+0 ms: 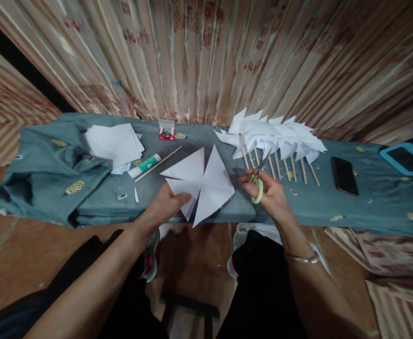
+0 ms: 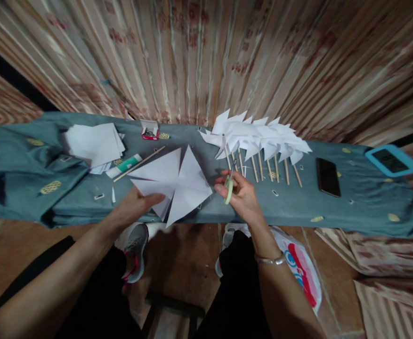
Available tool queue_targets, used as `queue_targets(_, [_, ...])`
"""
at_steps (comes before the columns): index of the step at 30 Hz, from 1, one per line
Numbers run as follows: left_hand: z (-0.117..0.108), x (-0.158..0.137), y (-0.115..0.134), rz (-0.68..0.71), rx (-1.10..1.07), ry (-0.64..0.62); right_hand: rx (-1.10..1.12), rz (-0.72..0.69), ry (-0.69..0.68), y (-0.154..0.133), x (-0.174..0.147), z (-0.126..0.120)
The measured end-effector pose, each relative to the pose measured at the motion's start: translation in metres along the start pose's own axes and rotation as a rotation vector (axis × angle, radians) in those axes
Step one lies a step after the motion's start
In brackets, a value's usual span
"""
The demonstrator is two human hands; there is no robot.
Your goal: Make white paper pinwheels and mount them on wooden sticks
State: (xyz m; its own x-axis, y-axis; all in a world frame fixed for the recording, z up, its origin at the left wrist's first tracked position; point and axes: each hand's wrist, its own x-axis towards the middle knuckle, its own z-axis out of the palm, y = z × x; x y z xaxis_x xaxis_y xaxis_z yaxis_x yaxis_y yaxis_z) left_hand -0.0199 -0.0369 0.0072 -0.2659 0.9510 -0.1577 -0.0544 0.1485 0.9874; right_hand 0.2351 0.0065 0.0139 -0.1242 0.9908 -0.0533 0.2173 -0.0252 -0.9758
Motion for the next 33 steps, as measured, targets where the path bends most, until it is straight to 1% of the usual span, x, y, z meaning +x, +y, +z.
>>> queue_targets(2, [0.001,-0.002,0.0,-0.054,0.052,-0.128,-0.048,0.01,-0.045,-0.001,0.001,0.004])
queue_targets(3, [0.001,-0.003,0.0,-0.071,0.073,-0.16,-0.062,0.023,-0.074,-0.001,0.001,0.006])
queue_targets(5, [0.002,-0.003,0.0,-0.078,0.084,-0.164,-0.064,0.05,-0.133,0.0,0.002,0.009])
queue_targets(7, [0.002,-0.004,0.001,-0.092,0.082,-0.173,-0.038,0.078,-0.163,0.002,0.003,0.012])
queue_targets(12, [0.003,-0.006,0.009,-0.159,0.086,-0.281,0.085,0.168,-0.183,0.006,0.002,0.016])
queue_targets(13, [0.003,-0.007,0.01,-0.164,0.07,-0.29,0.103,0.18,-0.182,0.006,0.002,0.017])
queue_targets(15, [0.003,-0.006,0.011,-0.163,0.001,-0.266,0.13,0.186,-0.174,0.007,0.003,0.018])
queue_targets(18, [0.005,-0.003,0.013,-0.189,-0.178,-0.234,0.204,0.184,-0.107,0.007,0.007,0.021])
queue_targets(22, [0.007,0.0,0.023,-0.223,-0.478,-0.291,0.393,0.184,0.12,0.009,0.013,0.033])
queue_targets(24, [0.011,0.0,0.029,-0.215,-0.585,-0.322,0.513,0.188,0.194,0.009,0.015,0.043])
queue_targets(27, [0.02,-0.001,0.035,-0.188,-0.676,-0.362,0.64,0.207,0.227,0.006,0.018,0.059])
queue_targets(29, [0.029,-0.001,0.035,-0.151,-0.701,-0.37,0.666,0.199,0.227,0.002,0.019,0.067])
queue_targets(31, [0.038,0.0,0.034,-0.095,-0.693,-0.34,0.667,0.175,0.216,-0.002,0.02,0.074])
queue_targets(33, [0.044,0.001,0.032,-0.045,-0.673,-0.26,0.656,0.147,0.19,-0.006,0.02,0.079])
